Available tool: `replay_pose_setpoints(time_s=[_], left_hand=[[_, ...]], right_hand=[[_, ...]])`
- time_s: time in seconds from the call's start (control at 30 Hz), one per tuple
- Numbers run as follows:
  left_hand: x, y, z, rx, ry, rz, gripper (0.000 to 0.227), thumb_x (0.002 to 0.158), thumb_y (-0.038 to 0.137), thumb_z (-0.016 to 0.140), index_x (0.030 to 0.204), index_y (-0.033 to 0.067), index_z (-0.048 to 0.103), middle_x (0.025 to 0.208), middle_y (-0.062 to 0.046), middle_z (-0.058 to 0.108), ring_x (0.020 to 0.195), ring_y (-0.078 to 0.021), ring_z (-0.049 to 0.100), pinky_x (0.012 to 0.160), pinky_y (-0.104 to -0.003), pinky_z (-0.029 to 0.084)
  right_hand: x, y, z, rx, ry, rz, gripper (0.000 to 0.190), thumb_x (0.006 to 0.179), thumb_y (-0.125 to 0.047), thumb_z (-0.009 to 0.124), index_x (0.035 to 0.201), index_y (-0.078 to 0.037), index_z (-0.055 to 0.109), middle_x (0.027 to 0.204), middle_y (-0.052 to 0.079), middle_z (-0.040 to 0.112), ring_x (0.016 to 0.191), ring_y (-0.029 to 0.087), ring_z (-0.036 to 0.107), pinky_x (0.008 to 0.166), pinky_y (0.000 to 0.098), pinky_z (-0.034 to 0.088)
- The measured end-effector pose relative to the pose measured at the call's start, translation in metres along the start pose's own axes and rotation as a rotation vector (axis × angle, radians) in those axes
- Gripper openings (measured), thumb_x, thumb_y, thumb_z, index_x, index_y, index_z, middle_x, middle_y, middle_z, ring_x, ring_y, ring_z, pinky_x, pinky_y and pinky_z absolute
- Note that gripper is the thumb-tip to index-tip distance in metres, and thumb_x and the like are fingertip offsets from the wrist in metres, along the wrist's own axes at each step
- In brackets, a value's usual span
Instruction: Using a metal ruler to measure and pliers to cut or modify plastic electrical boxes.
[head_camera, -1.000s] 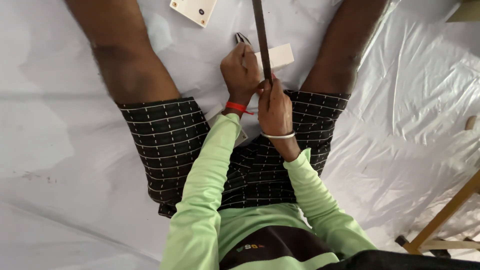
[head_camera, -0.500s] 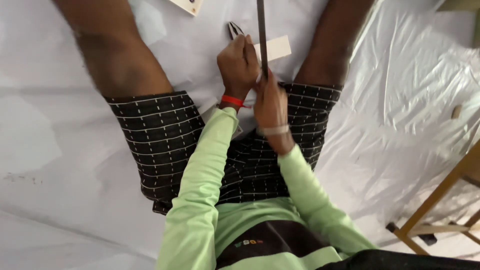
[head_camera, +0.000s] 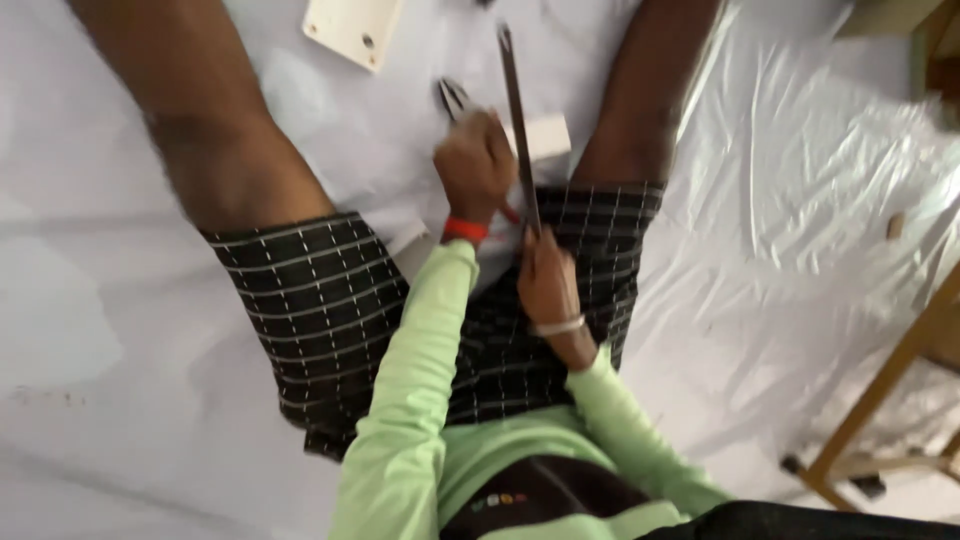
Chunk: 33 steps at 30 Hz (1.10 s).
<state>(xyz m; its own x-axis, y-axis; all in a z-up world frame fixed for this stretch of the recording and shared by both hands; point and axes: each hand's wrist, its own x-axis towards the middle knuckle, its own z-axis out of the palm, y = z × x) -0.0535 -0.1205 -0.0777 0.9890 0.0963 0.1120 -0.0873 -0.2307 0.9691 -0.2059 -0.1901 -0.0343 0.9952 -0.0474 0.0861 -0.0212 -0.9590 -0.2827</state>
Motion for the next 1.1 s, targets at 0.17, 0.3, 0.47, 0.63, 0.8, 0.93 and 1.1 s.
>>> replay_pose_setpoints(time_s=[0.17,0.3,0.47,0.63,0.8,0.93,1.1], left_hand=[[-0.028,0.000,-0.003,0.059,-0.076,0.075,0.025,0.102,0.012,0.055,0.079,0.0030,0.053,0.072,-0.018,0.055,0.063,-0.0407,0.057,0.056,-0.049,0.042],[-0.002,-0.006,0.007,0.083,0.009,0.173,0.024,0.101,0.012,0.055,0.079,0.0037,0.055,0.072,-0.018,0.057,0.063,-0.0417,0.057,0.056,-0.050,0.040],[-0.024,-0.006,0.003,0.085,-0.082,0.052,0.026,0.102,0.012,0.054,0.078,0.0028,0.053,0.070,-0.018,0.055,0.060,-0.0406,0.056,0.056,-0.049,0.041],[-0.016,-0.011,0.010,0.077,-0.017,0.120,0.023,0.102,0.012,0.052,0.082,0.0029,0.057,0.070,-0.017,0.056,0.059,-0.0388,0.057,0.053,-0.047,0.041],[-0.013,-0.005,0.006,0.066,-0.088,0.147,0.022,0.101,0.013,0.053,0.083,0.0024,0.058,0.070,-0.017,0.056,0.063,-0.0416,0.056,0.056,-0.048,0.040],[-0.026,-0.010,0.001,0.078,-0.113,0.021,0.025,0.101,0.012,0.054,0.078,0.0026,0.055,0.065,-0.017,0.054,0.059,-0.0403,0.056,0.055,-0.049,0.040],[0.002,-0.004,0.002,0.020,-0.044,0.170,0.023,0.104,0.012,0.050,0.085,0.0024,0.058,0.074,-0.018,0.059,0.065,-0.0405,0.061,0.057,-0.048,0.046]], right_hand=[[0.003,-0.006,-0.004,0.296,-0.105,0.377,0.016,0.106,-0.006,0.052,0.112,0.008,0.056,0.079,0.027,0.066,0.069,0.044,0.065,0.056,0.0498,0.049],[-0.016,0.014,0.018,0.294,-0.122,0.400,0.020,0.106,-0.005,0.052,0.120,0.008,0.058,0.078,0.030,0.064,0.071,0.047,0.066,0.056,0.0515,0.050],[0.004,-0.007,-0.005,0.459,-0.071,0.388,0.024,0.103,-0.002,0.051,0.123,0.011,0.051,0.084,0.029,0.067,0.073,0.044,0.068,0.057,0.0470,0.051],[-0.007,0.011,0.004,0.324,-0.059,0.246,0.031,0.104,-0.002,0.050,0.131,0.013,0.047,0.098,0.036,0.064,0.078,0.046,0.067,0.064,0.0483,0.055],[-0.004,-0.001,-0.004,0.395,-0.063,0.355,0.020,0.107,-0.005,0.053,0.121,0.009,0.057,0.084,0.031,0.064,0.076,0.050,0.064,0.058,0.0524,0.048],[0.001,-0.007,-0.006,0.380,0.056,0.186,0.032,0.106,-0.004,0.047,0.135,0.011,0.050,0.107,0.035,0.065,0.093,0.051,0.066,0.075,0.0520,0.056],[-0.049,0.024,0.037,0.356,-0.030,0.280,0.043,0.099,0.000,0.053,0.139,0.015,0.044,0.096,0.030,0.066,0.081,0.045,0.067,0.070,0.0501,0.056]])
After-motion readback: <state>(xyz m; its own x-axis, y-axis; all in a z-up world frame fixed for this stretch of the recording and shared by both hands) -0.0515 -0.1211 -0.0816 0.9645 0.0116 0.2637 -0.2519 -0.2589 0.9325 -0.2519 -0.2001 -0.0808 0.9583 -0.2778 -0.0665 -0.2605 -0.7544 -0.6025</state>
